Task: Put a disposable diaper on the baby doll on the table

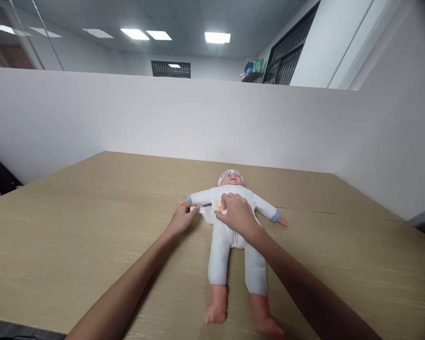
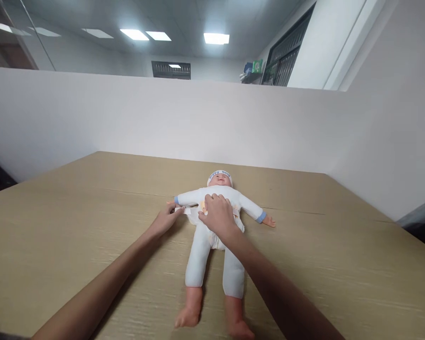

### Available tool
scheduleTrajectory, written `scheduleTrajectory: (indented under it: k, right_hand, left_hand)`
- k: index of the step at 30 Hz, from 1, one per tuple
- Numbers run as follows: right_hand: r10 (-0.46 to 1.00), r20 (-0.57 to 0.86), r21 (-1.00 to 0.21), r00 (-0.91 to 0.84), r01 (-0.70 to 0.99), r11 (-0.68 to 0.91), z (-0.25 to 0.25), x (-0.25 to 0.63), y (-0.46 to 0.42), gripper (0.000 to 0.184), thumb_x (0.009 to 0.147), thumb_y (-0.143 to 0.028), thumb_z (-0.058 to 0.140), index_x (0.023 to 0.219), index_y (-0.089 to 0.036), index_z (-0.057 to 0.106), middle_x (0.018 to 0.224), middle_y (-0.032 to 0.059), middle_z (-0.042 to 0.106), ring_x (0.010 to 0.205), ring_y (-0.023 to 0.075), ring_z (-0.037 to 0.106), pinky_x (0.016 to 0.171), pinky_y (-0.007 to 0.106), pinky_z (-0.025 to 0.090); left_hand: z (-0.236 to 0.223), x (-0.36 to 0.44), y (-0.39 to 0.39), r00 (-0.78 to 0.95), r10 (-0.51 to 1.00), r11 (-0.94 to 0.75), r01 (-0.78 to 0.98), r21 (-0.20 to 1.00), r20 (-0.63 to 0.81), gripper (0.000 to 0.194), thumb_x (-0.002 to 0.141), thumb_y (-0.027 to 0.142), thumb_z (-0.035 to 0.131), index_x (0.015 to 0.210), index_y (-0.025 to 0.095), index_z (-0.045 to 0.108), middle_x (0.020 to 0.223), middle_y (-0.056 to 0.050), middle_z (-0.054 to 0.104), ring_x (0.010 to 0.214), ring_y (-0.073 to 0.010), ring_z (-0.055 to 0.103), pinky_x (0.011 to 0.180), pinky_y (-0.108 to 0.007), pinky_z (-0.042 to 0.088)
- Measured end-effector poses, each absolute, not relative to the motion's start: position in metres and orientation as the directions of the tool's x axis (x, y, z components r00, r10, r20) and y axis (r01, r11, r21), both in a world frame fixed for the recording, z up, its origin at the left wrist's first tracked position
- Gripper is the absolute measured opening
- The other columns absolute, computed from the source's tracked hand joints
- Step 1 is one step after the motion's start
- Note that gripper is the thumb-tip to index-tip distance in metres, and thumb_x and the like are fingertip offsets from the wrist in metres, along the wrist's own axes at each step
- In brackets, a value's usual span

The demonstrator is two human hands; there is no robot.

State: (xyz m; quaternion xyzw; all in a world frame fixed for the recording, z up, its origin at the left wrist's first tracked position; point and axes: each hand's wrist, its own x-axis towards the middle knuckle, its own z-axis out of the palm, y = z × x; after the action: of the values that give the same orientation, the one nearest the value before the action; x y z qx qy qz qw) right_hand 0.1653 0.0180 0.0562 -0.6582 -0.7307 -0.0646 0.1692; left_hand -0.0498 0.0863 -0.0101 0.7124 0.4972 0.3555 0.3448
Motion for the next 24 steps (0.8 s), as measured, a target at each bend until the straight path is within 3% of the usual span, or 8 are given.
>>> scheduleTrajectory:
  k: [3, 5, 9, 12, 15, 18, 20, 24]
  right_hand:
    - [0.924, 0.356, -0.123, -0.140, 0.973, 0.195, 0.059, 0.166, 0.018, 0.014, 0.095, -0.028, 0.071, 0.096, -0.023, 0.058, 0.103, 0.0085, 0.070, 0.101, 0.0305, 0.061, 0.084, 0.040, 0.041]
    - [0.880, 0.378, -0.107, -0.289, 0.930, 0.351, 0.064, 0.167, 0.020, 0.007, 0.095, -0.019, 0.065, 0.100, -0.023, 0.061, 0.106, 0.0084, 0.071, 0.106, 0.0302, 0.061, 0.090, 0.041, 0.042]
    - [0.729, 0.246, -0.198, -0.639, 0.703, 0.683, 0.074, 0.178, 0.034, 0.026, 0.092, -0.003, 0.053, 0.104, -0.022, 0.068, 0.103, 0.0043, 0.074, 0.103, 0.0242, 0.065, 0.098, 0.039, 0.045]
    - [0.690, 0.165, -0.254, -0.704, 0.646, 0.720, 0.076, 0.185, 0.049, 0.028, 0.098, -0.008, 0.049, 0.098, -0.023, 0.072, 0.096, 0.0019, 0.075, 0.094, 0.0221, 0.067, 0.097, 0.038, 0.048]
    - [0.681, 0.146, -0.220, -0.718, 0.647, 0.730, 0.076, 0.187, 0.051, 0.030, 0.099, -0.010, 0.049, 0.090, -0.024, 0.074, 0.093, 0.0019, 0.076, 0.097, 0.0234, 0.066, 0.106, 0.043, 0.047]
    - [0.693, 0.280, -0.136, -0.664, 0.687, 0.714, 0.076, 0.187, 0.032, 0.025, 0.098, -0.010, 0.051, 0.098, -0.024, 0.073, 0.101, 0.0047, 0.075, 0.104, 0.0250, 0.065, 0.115, 0.046, 0.042]
    - [0.745, 0.432, -0.118, -0.507, 0.788, 0.604, 0.074, 0.189, 0.013, 0.018, 0.100, -0.015, 0.053, 0.104, -0.022, 0.069, 0.108, 0.0083, 0.073, 0.107, 0.0276, 0.063, 0.109, 0.047, 0.044]
    - [0.847, 0.506, -0.304, -0.160, 0.886, 0.349, 0.062, 0.200, -0.009, 0.007, 0.101, -0.026, 0.058, 0.095, -0.024, 0.056, 0.096, 0.0058, 0.067, 0.091, 0.0261, 0.060, 0.082, 0.039, 0.045]
  left_hand:
    - [-0.005, -0.044, 0.086, 0.268, 0.940, -0.296, 0.340, 0.893, 0.210, 0.038, 0.090, 0.058, 0.054, 0.079, 0.022, 0.057, 0.079, -0.001, 0.058, 0.081, -0.0211, 0.055, 0.077, -0.033, 0.043]
    - [-0.001, -0.039, 0.085, 0.285, 0.931, -0.310, 0.287, 0.906, 0.228, 0.038, 0.090, 0.059, 0.054, 0.077, 0.022, 0.054, 0.076, 0.001, 0.053, 0.077, -0.0187, 0.051, 0.075, -0.031, 0.041]
    - [0.010, -0.031, 0.081, 0.315, 0.920, -0.316, 0.243, 0.917, 0.234, 0.041, 0.090, 0.061, 0.056, 0.077, 0.022, 0.054, 0.074, 0.003, 0.050, 0.074, -0.0171, 0.046, 0.071, -0.030, 0.038]
    - [0.021, -0.026, 0.079, 0.326, 0.918, -0.310, 0.234, 0.921, 0.226, 0.039, 0.091, 0.059, 0.058, 0.078, 0.021, 0.056, 0.074, 0.003, 0.050, 0.073, -0.0166, 0.045, 0.070, -0.030, 0.036]
    - [0.030, -0.018, 0.075, 0.351, 0.912, -0.302, 0.222, 0.927, 0.213, 0.039, 0.092, 0.057, 0.059, 0.079, 0.021, 0.056, 0.073, 0.003, 0.050, 0.071, -0.0161, 0.044, 0.069, -0.030, 0.035]
    - [0.035, -0.011, 0.073, 0.359, 0.910, -0.291, 0.193, 0.937, 0.209, 0.039, 0.093, 0.057, 0.060, 0.078, 0.022, 0.054, 0.071, 0.004, 0.047, 0.069, -0.0154, 0.043, 0.067, -0.030, 0.034]
    - [0.035, -0.006, 0.071, 0.349, 0.915, -0.275, 0.179, 0.945, 0.200, 0.038, 0.093, 0.056, 0.061, 0.079, 0.022, 0.053, 0.071, 0.005, 0.047, 0.068, -0.0152, 0.043, 0.066, -0.030, 0.034]
    - [0.034, 0.005, 0.069, 0.342, 0.918, -0.272, 0.172, 0.947, 0.202, 0.036, 0.094, 0.054, 0.062, 0.079, 0.022, 0.054, 0.072, 0.004, 0.048, 0.069, -0.0157, 0.044, 0.067, -0.030, 0.034]
